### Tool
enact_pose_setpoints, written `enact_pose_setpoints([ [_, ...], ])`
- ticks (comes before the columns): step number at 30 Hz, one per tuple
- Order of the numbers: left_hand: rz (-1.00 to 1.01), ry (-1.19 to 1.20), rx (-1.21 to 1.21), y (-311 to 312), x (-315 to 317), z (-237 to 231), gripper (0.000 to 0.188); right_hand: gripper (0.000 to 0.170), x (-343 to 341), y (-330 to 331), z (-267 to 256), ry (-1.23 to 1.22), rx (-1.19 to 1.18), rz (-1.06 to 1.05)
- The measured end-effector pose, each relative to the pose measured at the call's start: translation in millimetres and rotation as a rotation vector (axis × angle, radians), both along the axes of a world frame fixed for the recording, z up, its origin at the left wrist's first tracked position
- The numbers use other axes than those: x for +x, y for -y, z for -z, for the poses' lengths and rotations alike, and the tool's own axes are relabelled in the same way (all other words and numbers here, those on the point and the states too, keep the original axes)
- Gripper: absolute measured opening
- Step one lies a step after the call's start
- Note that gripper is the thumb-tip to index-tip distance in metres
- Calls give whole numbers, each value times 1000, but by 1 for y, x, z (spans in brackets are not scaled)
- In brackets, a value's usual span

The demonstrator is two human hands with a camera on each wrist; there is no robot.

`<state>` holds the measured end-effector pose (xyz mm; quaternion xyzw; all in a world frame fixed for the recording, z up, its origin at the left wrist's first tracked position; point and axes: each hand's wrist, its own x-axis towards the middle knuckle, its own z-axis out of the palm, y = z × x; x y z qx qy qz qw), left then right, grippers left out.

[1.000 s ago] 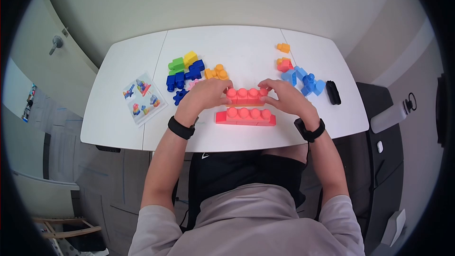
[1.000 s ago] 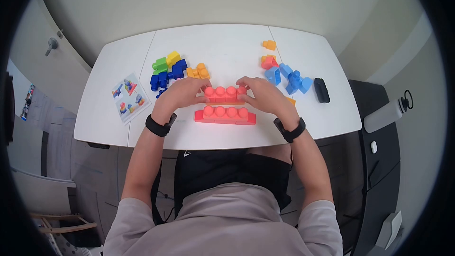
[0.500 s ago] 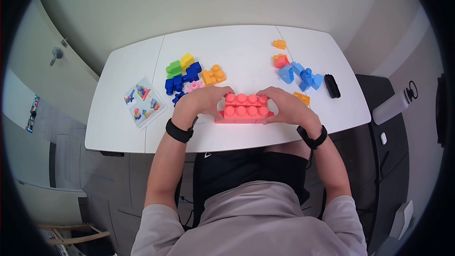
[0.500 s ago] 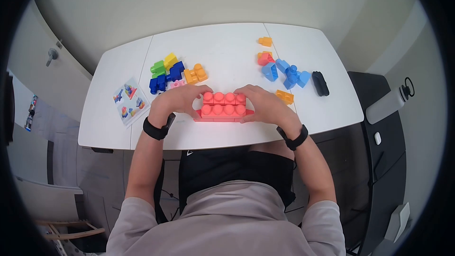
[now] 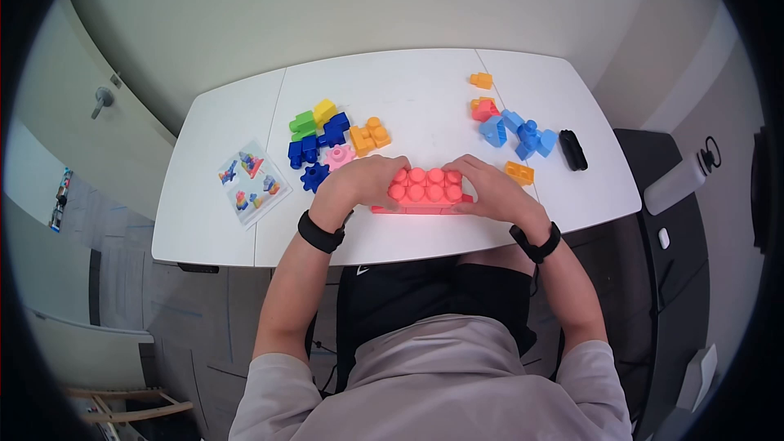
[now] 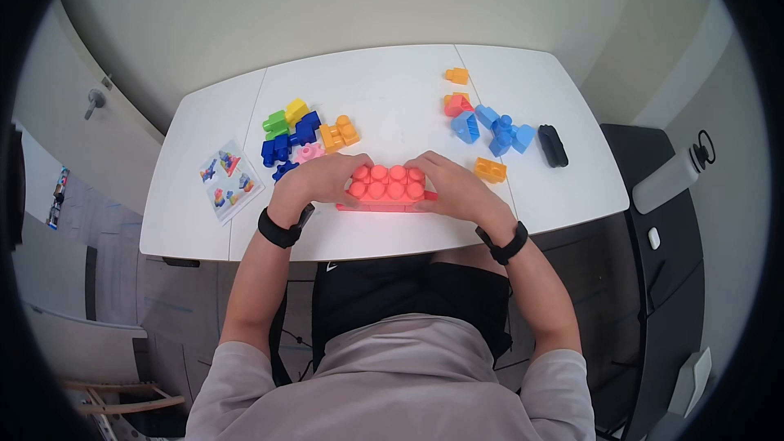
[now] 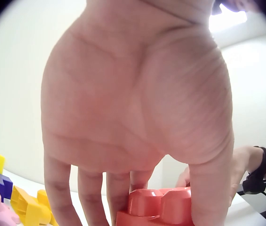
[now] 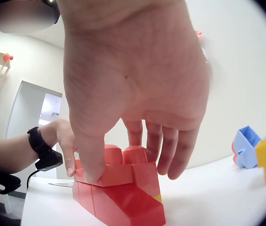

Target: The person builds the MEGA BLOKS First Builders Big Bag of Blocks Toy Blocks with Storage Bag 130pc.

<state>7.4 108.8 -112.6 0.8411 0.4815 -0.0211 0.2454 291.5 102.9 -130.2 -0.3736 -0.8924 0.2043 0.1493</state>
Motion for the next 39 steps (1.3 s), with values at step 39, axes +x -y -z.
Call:
enact_pose_setpoints([
  [39,-52,-36,12,7,8,2,67,64,0,-2,3,-33,-41,-38],
])
